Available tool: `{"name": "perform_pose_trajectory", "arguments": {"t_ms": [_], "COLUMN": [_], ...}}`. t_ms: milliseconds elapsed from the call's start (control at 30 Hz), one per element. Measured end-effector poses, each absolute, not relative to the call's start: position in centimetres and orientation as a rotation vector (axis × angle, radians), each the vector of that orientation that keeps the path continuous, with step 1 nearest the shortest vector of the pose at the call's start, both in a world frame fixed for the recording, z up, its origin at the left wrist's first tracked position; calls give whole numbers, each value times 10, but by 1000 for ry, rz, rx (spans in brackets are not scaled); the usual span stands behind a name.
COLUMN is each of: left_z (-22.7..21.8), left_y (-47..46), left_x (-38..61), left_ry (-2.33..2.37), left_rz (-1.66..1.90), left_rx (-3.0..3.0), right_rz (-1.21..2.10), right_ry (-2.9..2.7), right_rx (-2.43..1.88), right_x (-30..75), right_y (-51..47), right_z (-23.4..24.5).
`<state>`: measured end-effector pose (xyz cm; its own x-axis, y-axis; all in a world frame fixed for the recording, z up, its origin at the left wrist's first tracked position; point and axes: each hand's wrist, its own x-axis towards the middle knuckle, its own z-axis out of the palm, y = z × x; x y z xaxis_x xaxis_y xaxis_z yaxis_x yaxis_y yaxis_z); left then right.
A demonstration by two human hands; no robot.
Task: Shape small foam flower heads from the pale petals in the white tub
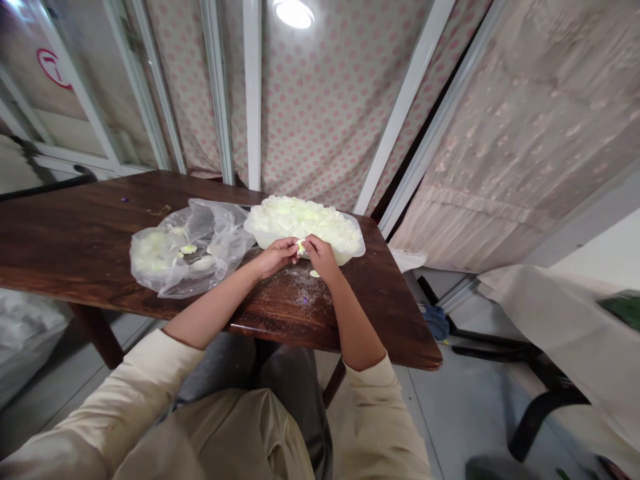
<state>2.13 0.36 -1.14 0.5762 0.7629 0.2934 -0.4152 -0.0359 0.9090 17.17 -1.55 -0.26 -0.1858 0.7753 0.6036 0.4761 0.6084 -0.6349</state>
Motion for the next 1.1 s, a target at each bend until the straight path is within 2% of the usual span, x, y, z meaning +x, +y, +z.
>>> {"name": "perform_pose_trajectory", "arguments": {"t_ms": [500, 600, 767, 867, 967, 1100], "left_z": [-16, -13, -13, -14, -15, -16], "left_y": [11, 6, 2, 0, 0, 1], "left_x": [22, 23, 24, 22, 21, 21], "left_ry": [608, 605, 675, 767, 824, 809], "left_rz": [1175, 1167, 1145, 1209, 1281, 1355], "left_rx": [1551, 1616, 1749, 1910, 2033, 2111], "right_rz": [439, 213, -445, -580, -510, -132], "right_ry": [-1588, -1483, -1467, -1520, -1739, -2047], "right_rx": [-1091, -1184, -1532, -1554, -1384, -1115], "right_x": [178, 191, 209, 203, 188, 168], "right_y": [-12, -6, 3, -4, -17, -22], "right_z": [1, 3, 1, 1, 4, 0]}}
